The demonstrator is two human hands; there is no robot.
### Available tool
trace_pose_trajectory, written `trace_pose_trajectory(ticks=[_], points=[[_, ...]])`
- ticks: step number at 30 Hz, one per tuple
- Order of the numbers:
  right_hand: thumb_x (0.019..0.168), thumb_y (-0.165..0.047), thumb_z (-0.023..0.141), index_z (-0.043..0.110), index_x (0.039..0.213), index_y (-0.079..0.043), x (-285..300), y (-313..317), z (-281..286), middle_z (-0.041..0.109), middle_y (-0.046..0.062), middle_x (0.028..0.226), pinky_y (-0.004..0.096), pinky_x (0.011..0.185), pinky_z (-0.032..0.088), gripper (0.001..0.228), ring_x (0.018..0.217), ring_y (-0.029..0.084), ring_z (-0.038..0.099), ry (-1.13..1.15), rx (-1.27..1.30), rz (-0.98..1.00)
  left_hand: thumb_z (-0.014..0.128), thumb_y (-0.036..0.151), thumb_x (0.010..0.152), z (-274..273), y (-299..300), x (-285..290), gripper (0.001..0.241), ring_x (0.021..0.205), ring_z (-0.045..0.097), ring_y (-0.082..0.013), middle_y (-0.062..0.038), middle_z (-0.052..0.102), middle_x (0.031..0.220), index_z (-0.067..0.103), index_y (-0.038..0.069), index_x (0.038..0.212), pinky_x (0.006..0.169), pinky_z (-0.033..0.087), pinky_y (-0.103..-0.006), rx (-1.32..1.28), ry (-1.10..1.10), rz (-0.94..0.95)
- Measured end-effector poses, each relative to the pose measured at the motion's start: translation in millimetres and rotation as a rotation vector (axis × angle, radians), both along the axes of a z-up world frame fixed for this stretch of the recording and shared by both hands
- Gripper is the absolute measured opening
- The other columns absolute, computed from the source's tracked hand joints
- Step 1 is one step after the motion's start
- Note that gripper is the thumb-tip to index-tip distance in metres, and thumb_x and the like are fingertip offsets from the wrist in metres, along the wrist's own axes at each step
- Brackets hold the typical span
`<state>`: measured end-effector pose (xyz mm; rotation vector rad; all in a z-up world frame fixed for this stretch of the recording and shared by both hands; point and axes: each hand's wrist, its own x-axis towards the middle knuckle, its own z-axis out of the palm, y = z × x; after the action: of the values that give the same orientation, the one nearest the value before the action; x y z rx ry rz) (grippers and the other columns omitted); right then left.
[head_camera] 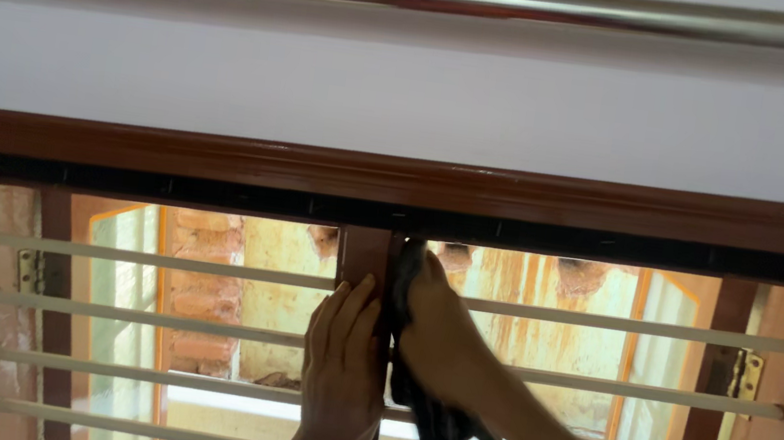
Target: The person wipes the wooden frame and metal bars of a window using a dark cloth. They systematically clean the vertical and horizontal sections of the frame and the horizontal bars, moving from the lower sections upward and then across the top frame.
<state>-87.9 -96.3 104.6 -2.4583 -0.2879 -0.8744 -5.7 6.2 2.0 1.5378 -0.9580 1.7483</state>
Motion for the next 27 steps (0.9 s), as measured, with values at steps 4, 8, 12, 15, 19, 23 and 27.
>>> trace_pose_trajectory(ticks=[4, 8, 12, 15, 19, 23, 27], points=[[0.078, 0.009, 0.052, 0.003, 0.159, 0.006, 0, 11, -12, 0.021, 0.03, 0.157, 0.04, 0.087, 0.061, 0.094, 0.116, 0.043, 0.063, -0.027, -0.098, -0.031, 0.055, 0.01, 0.101, -3, 2, -2, 0.04, 0.145, 0.041, -0.0393, -0.017, 0.049, 0.151, 0.051, -0.004, 0.139, 0.121, 0.036, -0.0498, -0.029, 0.066, -0.068], [0.059, 0.0, 0.067, 0.009, 0.148, 0.024, 33, -2, -29, 0.025, 0.045, 0.147, 0.066, 0.104, 0.038, 0.109, 0.135, 0.06, 0.041, -0.547, -0.544, -0.197, 0.057, 0.01, 0.098, 1, 0, -2, 0.045, 0.145, 0.04, -0.0405, -0.019, 0.048, 0.151, 0.049, -0.004, 0.139, 0.12, 0.035, -0.051, -0.03, 0.042, -0.088], [0.075, 0.008, 0.052, 0.044, 0.137, 0.011, 49, -19, -41, 0.045, 0.029, 0.149, 0.048, 0.108, 0.047, 0.063, 0.133, 0.046, 0.051, -0.358, -0.041, 0.082, 0.053, 0.005, 0.095, -5, 0, -7, 0.044, 0.145, 0.04, -0.0408, -0.021, 0.048, 0.151, 0.049, -0.006, 0.138, 0.12, 0.035, -0.0514, -0.026, 0.06, -0.143], [0.078, 0.0, 0.057, 0.057, 0.125, 0.004, 55, -26, -5, 0.061, 0.027, 0.128, 0.048, 0.095, 0.055, 0.048, 0.115, 0.042, 0.065, -0.149, 0.06, -0.02, 0.053, 0.006, 0.102, -3, -3, -5, 0.037, 0.146, 0.04, -0.0407, -0.019, 0.05, 0.151, 0.05, -0.004, 0.137, 0.122, 0.037, -0.0485, -0.056, 0.055, -0.144], [0.087, 0.0, 0.054, 0.061, 0.128, 0.01, 45, -27, 18, 0.074, 0.024, 0.102, 0.05, 0.087, 0.06, 0.043, 0.099, 0.04, 0.076, 0.241, 0.307, -0.089, 0.051, 0.003, 0.103, -7, -4, -4, 0.033, 0.146, 0.041, -0.0395, -0.019, 0.05, 0.151, 0.05, -0.005, 0.135, 0.123, 0.037, -0.048, -0.048, 0.067, -0.145], [0.073, 0.009, 0.058, 0.017, 0.152, 0.018, 30, -2, -48, 0.044, 0.051, 0.143, 0.05, 0.098, 0.055, 0.09, 0.12, 0.055, 0.056, -0.638, -0.237, -0.036, 0.053, 0.004, 0.099, -5, -2, -3, 0.037, 0.144, 0.04, -0.0408, -0.022, 0.049, 0.15, 0.05, -0.006, 0.135, 0.12, 0.036, -0.0496, -0.054, 0.058, -0.199], [0.074, 0.014, 0.053, 0.032, 0.148, 0.004, 48, -16, -32, 0.06, 0.032, 0.128, 0.046, 0.095, 0.056, 0.078, 0.113, 0.044, 0.065, -0.289, 0.075, -0.02, 0.05, 0.002, 0.101, -6, -2, -4, 0.034, 0.146, 0.041, -0.0398, -0.02, 0.049, 0.153, 0.051, -0.005, 0.134, 0.121, 0.038, -0.0484, -0.051, 0.103, -0.157]])
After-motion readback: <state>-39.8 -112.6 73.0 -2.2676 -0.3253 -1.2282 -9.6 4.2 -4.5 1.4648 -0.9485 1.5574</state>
